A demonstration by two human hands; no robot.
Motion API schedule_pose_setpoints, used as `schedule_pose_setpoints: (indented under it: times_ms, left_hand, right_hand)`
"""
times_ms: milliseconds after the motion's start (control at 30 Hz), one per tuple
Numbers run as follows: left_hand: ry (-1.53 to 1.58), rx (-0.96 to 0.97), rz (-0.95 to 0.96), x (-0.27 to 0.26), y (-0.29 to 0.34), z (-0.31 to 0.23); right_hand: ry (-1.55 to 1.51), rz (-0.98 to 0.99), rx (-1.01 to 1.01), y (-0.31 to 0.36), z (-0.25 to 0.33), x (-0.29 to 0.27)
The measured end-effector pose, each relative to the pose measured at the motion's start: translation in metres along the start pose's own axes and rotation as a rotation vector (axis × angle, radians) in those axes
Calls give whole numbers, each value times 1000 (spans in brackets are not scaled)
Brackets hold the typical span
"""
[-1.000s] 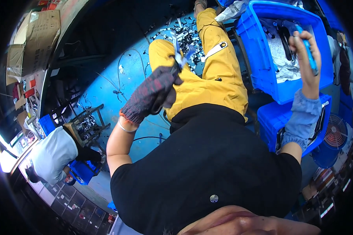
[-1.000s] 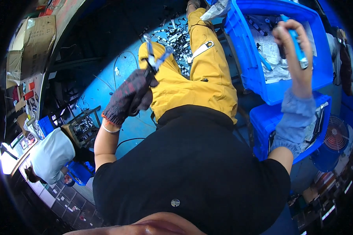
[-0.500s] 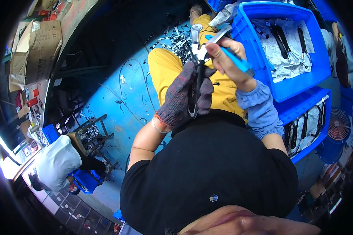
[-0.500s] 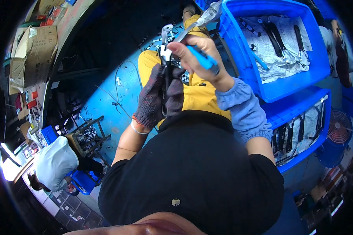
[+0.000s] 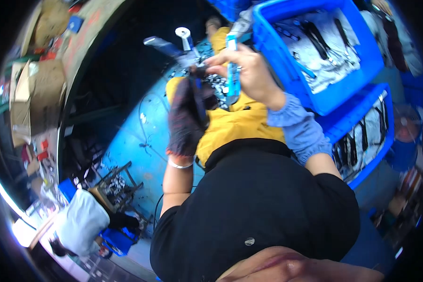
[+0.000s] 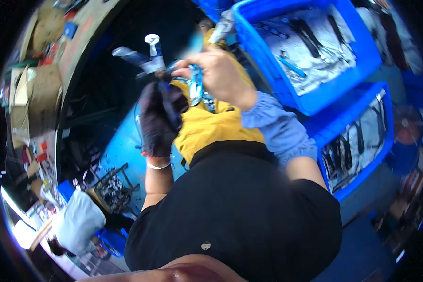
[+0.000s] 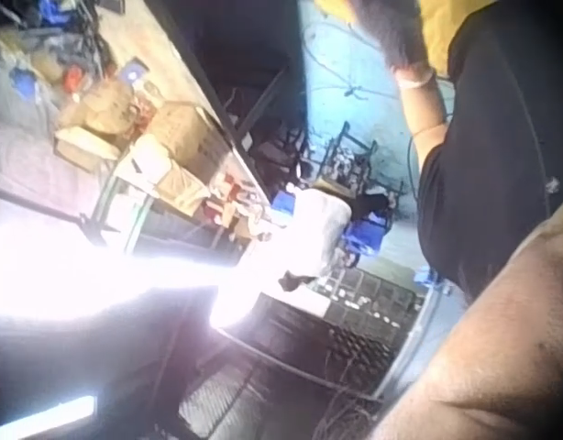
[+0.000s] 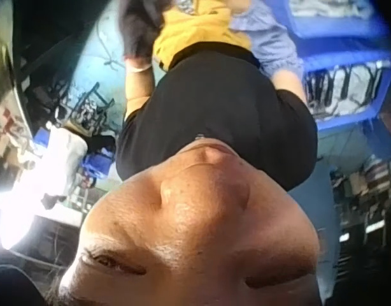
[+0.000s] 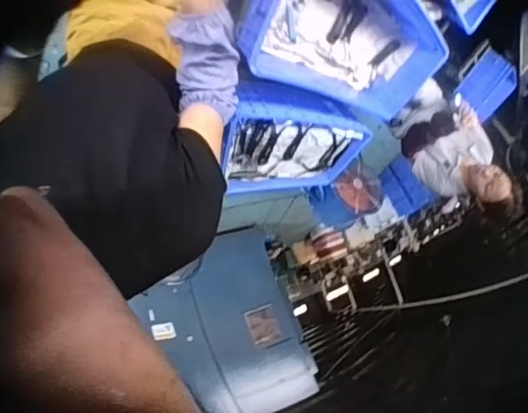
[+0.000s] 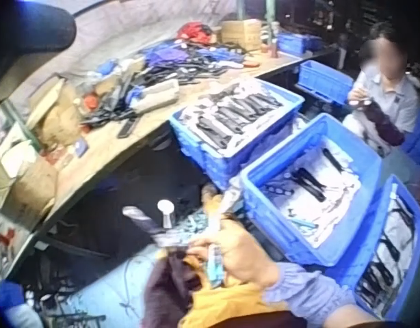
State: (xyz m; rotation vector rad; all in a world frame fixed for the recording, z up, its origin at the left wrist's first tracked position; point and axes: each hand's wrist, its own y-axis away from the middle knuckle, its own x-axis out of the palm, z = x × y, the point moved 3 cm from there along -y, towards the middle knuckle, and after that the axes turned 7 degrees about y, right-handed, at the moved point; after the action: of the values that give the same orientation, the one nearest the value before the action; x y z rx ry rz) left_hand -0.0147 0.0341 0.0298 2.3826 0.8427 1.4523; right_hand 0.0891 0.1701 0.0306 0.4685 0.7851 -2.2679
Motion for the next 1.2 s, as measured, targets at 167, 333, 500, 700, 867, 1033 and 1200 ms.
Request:
schedule_pose_setpoints:
  times_ms: [167,333,500,700,867,1033,1200]
  left_hand:
    - [-276,25,22,7,-2,16]
    - [-590,239,48,17,0,24]
    - [-799,378,-70,7,-10,31]
    - [-1319,625,-166,2,-39,31]
    - [-1348,513,-110,-8,-59,27]
    - [-1504,628,-138,-18,-74,36]
    - [-1838,502,-93,-51,-114,26]
  right_hand:
    - [12,-18,87,-12,2,-9]
    - [186,-49,76,-20,8,1]
    - [179,-202,-145,-16,-3,16]
    - [241,-336,-182,-8,-4,25]
    - [123,-327,-6,5,-5,34]
    - [-224,-312,253,4,-19,37]
    - [-429,-218,-79,5,31,22]
